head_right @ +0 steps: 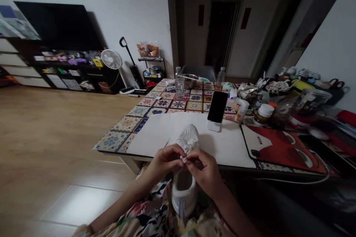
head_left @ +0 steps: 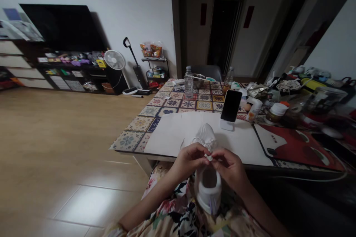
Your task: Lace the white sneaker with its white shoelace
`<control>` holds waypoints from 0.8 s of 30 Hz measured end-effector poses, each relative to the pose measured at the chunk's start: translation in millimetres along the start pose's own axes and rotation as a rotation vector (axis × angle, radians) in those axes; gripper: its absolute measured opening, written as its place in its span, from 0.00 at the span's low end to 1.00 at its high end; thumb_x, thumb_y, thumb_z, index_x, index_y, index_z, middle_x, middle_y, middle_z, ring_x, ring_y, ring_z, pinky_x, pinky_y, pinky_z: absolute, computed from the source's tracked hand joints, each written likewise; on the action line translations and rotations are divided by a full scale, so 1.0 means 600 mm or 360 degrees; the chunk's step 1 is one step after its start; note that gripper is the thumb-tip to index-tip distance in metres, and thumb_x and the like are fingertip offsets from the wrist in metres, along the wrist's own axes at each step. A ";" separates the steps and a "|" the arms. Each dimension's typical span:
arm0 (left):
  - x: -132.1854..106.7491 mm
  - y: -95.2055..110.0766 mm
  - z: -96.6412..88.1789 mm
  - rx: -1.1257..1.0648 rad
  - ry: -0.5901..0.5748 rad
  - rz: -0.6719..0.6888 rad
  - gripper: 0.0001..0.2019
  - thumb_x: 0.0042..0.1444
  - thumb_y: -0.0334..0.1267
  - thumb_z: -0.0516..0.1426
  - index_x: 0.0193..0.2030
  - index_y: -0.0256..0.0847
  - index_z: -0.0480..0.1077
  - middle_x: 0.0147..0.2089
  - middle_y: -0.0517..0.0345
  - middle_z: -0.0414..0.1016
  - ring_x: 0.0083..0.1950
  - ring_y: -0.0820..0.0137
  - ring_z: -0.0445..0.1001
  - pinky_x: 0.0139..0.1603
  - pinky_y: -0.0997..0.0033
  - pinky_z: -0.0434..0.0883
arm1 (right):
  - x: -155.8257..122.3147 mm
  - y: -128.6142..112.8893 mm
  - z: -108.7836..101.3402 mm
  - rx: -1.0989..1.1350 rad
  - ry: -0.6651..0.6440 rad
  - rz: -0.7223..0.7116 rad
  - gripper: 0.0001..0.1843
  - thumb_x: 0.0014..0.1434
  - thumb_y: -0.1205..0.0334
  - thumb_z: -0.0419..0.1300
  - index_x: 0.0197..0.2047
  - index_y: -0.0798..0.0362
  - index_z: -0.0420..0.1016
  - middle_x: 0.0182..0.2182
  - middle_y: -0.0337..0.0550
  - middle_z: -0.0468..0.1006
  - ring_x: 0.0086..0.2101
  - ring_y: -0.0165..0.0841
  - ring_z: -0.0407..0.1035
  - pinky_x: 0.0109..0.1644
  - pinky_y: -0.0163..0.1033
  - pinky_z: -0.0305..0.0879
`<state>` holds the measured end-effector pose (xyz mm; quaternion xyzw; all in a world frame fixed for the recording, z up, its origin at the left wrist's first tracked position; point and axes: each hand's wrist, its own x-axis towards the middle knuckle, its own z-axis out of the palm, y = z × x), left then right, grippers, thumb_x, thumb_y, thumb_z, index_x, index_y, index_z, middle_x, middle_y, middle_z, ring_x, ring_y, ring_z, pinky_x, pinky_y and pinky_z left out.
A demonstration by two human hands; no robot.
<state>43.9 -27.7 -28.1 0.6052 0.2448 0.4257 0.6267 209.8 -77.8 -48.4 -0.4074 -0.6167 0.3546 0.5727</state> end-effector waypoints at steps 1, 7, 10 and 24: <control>0.000 0.002 0.001 0.0036 0.0021 0.0024 0.20 0.40 0.50 0.71 0.29 0.36 0.74 0.27 0.60 0.73 0.29 0.73 0.70 0.33 0.75 0.67 | 0.000 -0.004 -0.001 -0.0042 -0.0018 -0.0011 0.05 0.59 0.59 0.65 0.37 0.50 0.77 0.33 0.39 0.79 0.34 0.31 0.75 0.40 0.33 0.71; -0.004 0.002 0.005 0.0332 0.0084 0.0145 0.16 0.46 0.47 0.69 0.26 0.36 0.74 0.26 0.58 0.75 0.31 0.72 0.71 0.36 0.74 0.66 | -0.003 -0.014 0.001 -0.0146 0.0095 -0.0089 0.06 0.62 0.59 0.61 0.36 0.51 0.77 0.31 0.39 0.79 0.32 0.31 0.74 0.38 0.33 0.72; -0.007 -0.001 0.005 0.0350 0.0053 0.0077 0.15 0.47 0.46 0.68 0.26 0.36 0.73 0.27 0.57 0.76 0.31 0.71 0.71 0.36 0.74 0.66 | -0.003 -0.005 0.009 -0.0038 0.0310 0.0007 0.09 0.62 0.55 0.61 0.34 0.51 0.76 0.26 0.38 0.77 0.26 0.30 0.72 0.30 0.32 0.71; -0.011 -0.020 -0.010 0.0421 0.0124 0.0229 0.13 0.50 0.47 0.66 0.32 0.38 0.80 0.30 0.54 0.79 0.34 0.69 0.72 0.39 0.72 0.66 | 0.005 -0.015 -0.010 -0.0593 -0.0032 -0.0297 0.03 0.62 0.64 0.59 0.36 0.49 0.74 0.36 0.42 0.74 0.42 0.38 0.68 0.48 0.42 0.64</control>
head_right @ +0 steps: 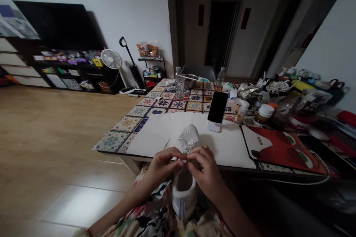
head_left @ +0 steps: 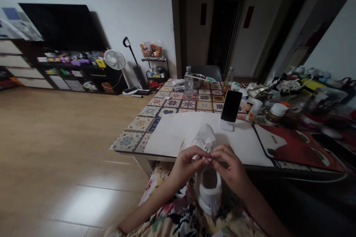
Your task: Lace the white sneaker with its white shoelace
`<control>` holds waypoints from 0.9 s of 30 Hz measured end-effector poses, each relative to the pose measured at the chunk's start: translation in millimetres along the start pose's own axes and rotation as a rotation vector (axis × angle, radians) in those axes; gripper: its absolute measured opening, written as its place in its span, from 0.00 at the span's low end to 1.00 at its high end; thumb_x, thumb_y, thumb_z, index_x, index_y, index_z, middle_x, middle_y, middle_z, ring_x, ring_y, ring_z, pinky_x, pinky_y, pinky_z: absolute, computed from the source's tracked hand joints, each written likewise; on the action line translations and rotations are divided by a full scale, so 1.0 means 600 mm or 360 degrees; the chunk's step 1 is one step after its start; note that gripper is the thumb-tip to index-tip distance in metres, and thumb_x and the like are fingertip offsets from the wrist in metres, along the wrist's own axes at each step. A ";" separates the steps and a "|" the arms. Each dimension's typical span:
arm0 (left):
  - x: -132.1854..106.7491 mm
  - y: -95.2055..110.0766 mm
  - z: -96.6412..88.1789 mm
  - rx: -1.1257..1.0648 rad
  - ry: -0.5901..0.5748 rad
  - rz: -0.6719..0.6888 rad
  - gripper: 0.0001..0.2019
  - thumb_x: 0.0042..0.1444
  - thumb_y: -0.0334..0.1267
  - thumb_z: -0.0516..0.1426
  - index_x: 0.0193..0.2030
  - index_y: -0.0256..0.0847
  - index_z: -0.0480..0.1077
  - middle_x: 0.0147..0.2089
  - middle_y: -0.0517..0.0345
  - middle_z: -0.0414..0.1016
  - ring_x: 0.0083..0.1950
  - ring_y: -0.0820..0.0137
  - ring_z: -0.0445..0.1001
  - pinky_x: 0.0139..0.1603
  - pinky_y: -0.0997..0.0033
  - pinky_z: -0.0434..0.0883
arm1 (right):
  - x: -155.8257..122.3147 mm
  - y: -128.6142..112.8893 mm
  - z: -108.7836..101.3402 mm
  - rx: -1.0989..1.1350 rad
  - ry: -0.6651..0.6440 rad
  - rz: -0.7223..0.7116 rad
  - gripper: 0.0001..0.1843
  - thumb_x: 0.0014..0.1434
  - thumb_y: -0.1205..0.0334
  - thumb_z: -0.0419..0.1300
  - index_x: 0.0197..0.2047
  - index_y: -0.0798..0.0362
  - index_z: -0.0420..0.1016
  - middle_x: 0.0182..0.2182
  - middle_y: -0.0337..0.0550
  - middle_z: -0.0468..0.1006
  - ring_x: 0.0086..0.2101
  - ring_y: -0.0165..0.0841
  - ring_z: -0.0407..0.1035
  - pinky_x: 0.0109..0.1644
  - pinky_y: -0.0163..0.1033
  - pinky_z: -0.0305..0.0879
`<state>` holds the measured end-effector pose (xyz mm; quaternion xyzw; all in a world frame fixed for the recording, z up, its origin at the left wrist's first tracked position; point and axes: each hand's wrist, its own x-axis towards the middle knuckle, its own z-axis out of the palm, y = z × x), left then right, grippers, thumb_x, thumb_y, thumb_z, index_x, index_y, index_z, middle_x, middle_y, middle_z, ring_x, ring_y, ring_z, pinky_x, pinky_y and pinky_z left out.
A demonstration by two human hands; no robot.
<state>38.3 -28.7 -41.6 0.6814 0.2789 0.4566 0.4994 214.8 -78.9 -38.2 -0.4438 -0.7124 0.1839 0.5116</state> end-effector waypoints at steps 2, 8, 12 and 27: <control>0.000 0.002 0.002 -0.0035 0.0026 -0.0024 0.15 0.49 0.50 0.67 0.30 0.38 0.80 0.28 0.54 0.78 0.32 0.69 0.71 0.37 0.72 0.66 | -0.002 0.001 0.005 0.0174 -0.0093 0.0169 0.05 0.63 0.61 0.58 0.36 0.49 0.73 0.35 0.41 0.72 0.41 0.37 0.68 0.46 0.40 0.64; 0.000 0.002 0.008 -0.0210 0.0140 -0.0250 0.22 0.41 0.56 0.69 0.27 0.35 0.79 0.25 0.56 0.77 0.29 0.71 0.68 0.33 0.73 0.64 | -0.001 0.016 0.019 0.0366 -0.0284 0.0207 0.07 0.63 0.61 0.55 0.34 0.51 0.71 0.36 0.42 0.71 0.40 0.35 0.69 0.45 0.37 0.67; 0.005 0.002 0.013 -0.0417 0.0180 -0.0377 0.25 0.31 0.57 0.72 0.22 0.34 0.75 0.21 0.59 0.73 0.25 0.75 0.63 0.28 0.75 0.59 | -0.002 0.039 0.029 0.0076 -0.0076 -0.0155 0.04 0.54 0.69 0.58 0.34 0.50 0.70 0.34 0.40 0.73 0.36 0.35 0.71 0.39 0.35 0.68; 0.033 -0.026 -0.023 -0.0387 0.0021 -0.0321 0.23 0.29 0.52 0.74 0.18 0.34 0.73 0.22 0.60 0.70 0.26 0.74 0.66 0.30 0.75 0.61 | 0.014 0.000 0.001 -0.0194 0.0034 -0.0924 0.08 0.66 0.63 0.56 0.34 0.47 0.73 0.26 0.40 0.78 0.34 0.36 0.73 0.37 0.41 0.72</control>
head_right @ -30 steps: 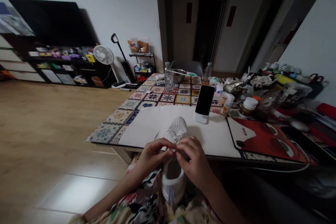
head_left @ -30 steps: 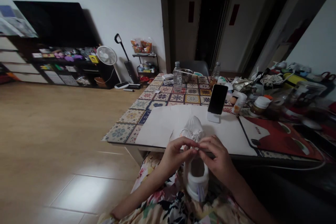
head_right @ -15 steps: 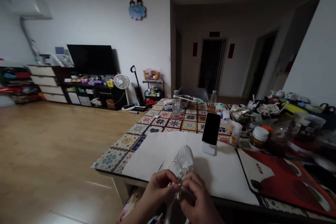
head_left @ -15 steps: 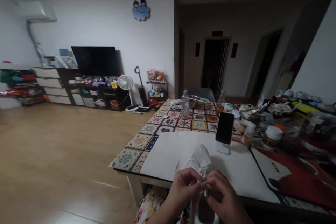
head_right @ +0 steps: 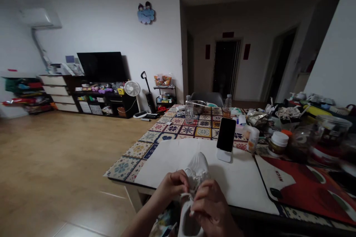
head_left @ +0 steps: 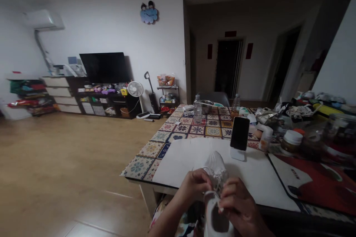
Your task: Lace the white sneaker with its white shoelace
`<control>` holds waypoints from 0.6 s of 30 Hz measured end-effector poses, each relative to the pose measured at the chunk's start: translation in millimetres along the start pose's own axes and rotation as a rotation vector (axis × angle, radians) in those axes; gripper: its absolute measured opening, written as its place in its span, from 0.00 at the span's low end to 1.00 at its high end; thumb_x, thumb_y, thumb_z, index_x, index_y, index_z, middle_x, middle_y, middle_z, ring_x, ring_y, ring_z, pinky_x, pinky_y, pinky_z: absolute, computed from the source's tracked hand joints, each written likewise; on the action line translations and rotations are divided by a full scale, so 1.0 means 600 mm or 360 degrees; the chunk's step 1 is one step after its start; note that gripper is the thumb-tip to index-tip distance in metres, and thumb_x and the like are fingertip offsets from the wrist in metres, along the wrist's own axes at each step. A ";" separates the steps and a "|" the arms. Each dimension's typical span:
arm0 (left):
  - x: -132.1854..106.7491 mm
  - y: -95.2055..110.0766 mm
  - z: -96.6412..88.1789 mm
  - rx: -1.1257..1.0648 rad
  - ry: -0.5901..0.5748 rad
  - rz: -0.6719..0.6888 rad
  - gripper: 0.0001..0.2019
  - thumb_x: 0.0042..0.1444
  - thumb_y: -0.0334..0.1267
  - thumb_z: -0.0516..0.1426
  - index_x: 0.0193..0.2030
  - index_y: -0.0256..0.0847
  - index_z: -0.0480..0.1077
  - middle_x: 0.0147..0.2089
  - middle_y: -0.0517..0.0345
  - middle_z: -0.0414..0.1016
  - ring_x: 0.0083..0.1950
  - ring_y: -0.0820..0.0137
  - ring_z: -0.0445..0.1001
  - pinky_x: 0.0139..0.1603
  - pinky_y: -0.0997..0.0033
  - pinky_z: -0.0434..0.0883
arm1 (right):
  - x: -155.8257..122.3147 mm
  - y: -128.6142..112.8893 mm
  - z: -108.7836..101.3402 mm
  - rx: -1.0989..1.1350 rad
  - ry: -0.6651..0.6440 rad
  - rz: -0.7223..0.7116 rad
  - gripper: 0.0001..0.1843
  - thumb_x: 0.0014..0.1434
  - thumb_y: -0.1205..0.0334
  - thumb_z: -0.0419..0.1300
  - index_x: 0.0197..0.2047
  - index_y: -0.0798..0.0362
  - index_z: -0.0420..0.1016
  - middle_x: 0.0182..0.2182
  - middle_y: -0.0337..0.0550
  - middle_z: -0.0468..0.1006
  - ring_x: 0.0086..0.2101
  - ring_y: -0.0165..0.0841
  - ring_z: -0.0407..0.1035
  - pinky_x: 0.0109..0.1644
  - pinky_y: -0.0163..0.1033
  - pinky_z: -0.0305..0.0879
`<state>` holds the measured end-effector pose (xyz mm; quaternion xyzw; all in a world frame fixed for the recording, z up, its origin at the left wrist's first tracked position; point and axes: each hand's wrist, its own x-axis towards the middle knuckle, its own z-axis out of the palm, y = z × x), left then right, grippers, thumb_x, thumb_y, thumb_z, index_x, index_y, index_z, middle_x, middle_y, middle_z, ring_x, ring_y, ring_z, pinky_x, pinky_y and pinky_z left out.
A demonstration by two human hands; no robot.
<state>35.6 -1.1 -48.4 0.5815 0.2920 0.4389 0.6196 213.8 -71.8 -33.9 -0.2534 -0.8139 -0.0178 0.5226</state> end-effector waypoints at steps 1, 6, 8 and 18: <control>0.005 -0.003 -0.003 0.0018 0.0049 0.0018 0.24 0.30 0.53 0.73 0.18 0.35 0.71 0.20 0.61 0.69 0.25 0.74 0.65 0.29 0.75 0.61 | 0.001 0.000 -0.002 0.0103 -0.0063 0.0022 0.09 0.66 0.61 0.58 0.32 0.47 0.72 0.24 0.39 0.77 0.33 0.36 0.73 0.37 0.41 0.72; 0.011 -0.017 -0.007 0.0323 0.0158 0.0166 0.24 0.40 0.58 0.68 0.21 0.35 0.71 0.24 0.60 0.67 0.27 0.73 0.63 0.29 0.75 0.60 | 0.004 -0.004 -0.010 0.0374 -0.0377 0.0171 0.11 0.63 0.61 0.62 0.28 0.49 0.72 0.23 0.36 0.78 0.34 0.34 0.72 0.43 0.41 0.70; 0.009 -0.018 -0.009 0.0422 0.0118 0.0180 0.24 0.42 0.58 0.67 0.21 0.36 0.71 0.25 0.59 0.67 0.29 0.72 0.64 0.31 0.74 0.61 | 0.001 -0.002 -0.011 0.0421 -0.0402 0.0249 0.11 0.64 0.60 0.62 0.28 0.49 0.72 0.25 0.37 0.77 0.35 0.35 0.72 0.45 0.42 0.69; -0.028 0.003 -0.023 0.0622 -0.0275 0.0334 0.24 0.50 0.60 0.62 0.35 0.37 0.70 0.37 0.55 0.71 0.39 0.67 0.68 0.43 0.69 0.65 | -0.013 -0.001 -0.017 -0.0089 -0.0470 0.0633 0.03 0.60 0.67 0.61 0.38 0.50 0.70 0.35 0.41 0.75 0.37 0.36 0.71 0.40 0.38 0.68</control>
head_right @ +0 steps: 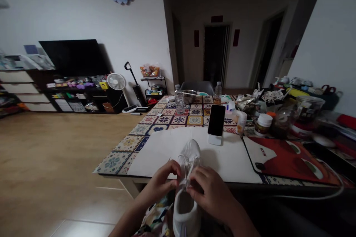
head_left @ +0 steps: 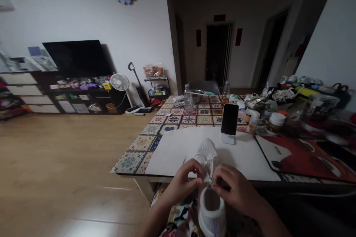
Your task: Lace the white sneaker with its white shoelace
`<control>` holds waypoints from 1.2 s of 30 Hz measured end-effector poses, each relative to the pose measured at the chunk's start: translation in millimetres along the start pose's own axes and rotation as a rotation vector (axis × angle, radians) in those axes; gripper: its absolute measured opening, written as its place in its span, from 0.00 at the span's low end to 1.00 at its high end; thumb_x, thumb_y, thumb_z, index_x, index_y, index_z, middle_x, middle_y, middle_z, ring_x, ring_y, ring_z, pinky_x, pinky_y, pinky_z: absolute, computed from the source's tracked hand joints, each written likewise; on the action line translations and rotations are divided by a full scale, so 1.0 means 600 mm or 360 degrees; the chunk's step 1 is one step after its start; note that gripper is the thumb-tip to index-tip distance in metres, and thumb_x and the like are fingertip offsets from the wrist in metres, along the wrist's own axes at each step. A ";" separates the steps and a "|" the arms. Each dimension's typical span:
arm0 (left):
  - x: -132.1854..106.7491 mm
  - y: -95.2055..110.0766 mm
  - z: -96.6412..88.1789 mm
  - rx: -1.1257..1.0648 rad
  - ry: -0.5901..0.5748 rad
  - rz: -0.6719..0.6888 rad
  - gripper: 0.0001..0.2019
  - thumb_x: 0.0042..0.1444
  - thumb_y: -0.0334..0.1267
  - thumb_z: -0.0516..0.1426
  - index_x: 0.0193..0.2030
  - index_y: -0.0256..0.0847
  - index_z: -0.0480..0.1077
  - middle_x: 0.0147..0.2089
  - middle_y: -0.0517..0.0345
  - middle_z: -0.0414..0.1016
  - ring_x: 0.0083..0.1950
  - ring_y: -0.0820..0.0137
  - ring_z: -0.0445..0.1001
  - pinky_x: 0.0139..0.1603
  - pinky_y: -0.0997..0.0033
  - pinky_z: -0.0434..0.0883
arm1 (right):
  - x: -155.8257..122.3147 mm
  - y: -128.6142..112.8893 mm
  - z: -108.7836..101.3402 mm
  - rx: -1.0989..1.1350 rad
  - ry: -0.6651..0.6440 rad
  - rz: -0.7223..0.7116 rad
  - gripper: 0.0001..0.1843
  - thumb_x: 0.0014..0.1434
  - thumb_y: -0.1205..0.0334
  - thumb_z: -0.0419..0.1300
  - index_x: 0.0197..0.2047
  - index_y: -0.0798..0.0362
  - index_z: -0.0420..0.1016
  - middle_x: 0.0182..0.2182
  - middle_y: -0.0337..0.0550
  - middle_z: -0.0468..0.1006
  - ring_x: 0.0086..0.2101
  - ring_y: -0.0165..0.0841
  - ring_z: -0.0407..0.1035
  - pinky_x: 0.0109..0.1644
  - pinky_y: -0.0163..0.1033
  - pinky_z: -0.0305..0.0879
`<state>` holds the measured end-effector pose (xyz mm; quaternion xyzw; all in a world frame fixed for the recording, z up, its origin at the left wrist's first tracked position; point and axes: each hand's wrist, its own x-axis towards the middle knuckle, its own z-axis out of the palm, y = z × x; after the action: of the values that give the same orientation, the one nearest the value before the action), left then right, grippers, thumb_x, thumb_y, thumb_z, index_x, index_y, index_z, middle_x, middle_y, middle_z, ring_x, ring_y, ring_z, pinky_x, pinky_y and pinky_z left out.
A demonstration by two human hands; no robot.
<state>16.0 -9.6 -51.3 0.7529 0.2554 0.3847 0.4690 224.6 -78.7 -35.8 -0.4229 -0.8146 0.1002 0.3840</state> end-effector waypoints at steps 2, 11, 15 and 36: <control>-0.005 0.016 0.001 0.0073 -0.0181 0.0030 0.23 0.50 0.57 0.63 0.38 0.37 0.71 0.39 0.53 0.72 0.41 0.66 0.69 0.45 0.69 0.66 | 0.003 -0.011 0.001 -0.0198 0.0009 -0.0029 0.04 0.62 0.68 0.57 0.35 0.51 0.69 0.32 0.41 0.75 0.35 0.37 0.70 0.39 0.40 0.66; -0.009 0.045 0.013 0.0202 -0.0160 0.0019 0.07 0.52 0.35 0.62 0.37 0.37 0.74 0.41 0.52 0.73 0.44 0.65 0.71 0.47 0.68 0.67 | -0.043 -0.065 -0.071 0.1049 -0.0277 -0.0291 0.21 0.69 0.45 0.49 0.29 0.45 0.69 0.23 0.36 0.76 0.27 0.33 0.72 0.38 0.39 0.70; -0.010 0.049 0.021 0.0230 -0.0153 0.0009 0.05 0.52 0.34 0.60 0.37 0.38 0.74 0.39 0.53 0.72 0.42 0.66 0.71 0.44 0.70 0.67 | -0.036 -0.043 -0.081 0.0992 -0.0299 0.0035 0.25 0.64 0.36 0.50 0.32 0.47 0.73 0.30 0.42 0.78 0.33 0.37 0.73 0.39 0.41 0.71; -0.010 0.036 0.015 -0.0485 -0.0366 0.0019 0.20 0.54 0.54 0.62 0.28 0.37 0.73 0.42 0.51 0.67 0.46 0.65 0.68 0.49 0.67 0.64 | -0.003 0.000 -0.030 0.0539 -0.0398 0.0068 0.20 0.67 0.44 0.51 0.35 0.49 0.73 0.40 0.44 0.66 0.45 0.37 0.65 0.53 0.43 0.64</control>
<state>20.5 -28.1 -36.5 0.7137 0.1343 0.3330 0.6014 238.2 -82.8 -24.1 -0.3538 -0.8183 0.2955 0.3434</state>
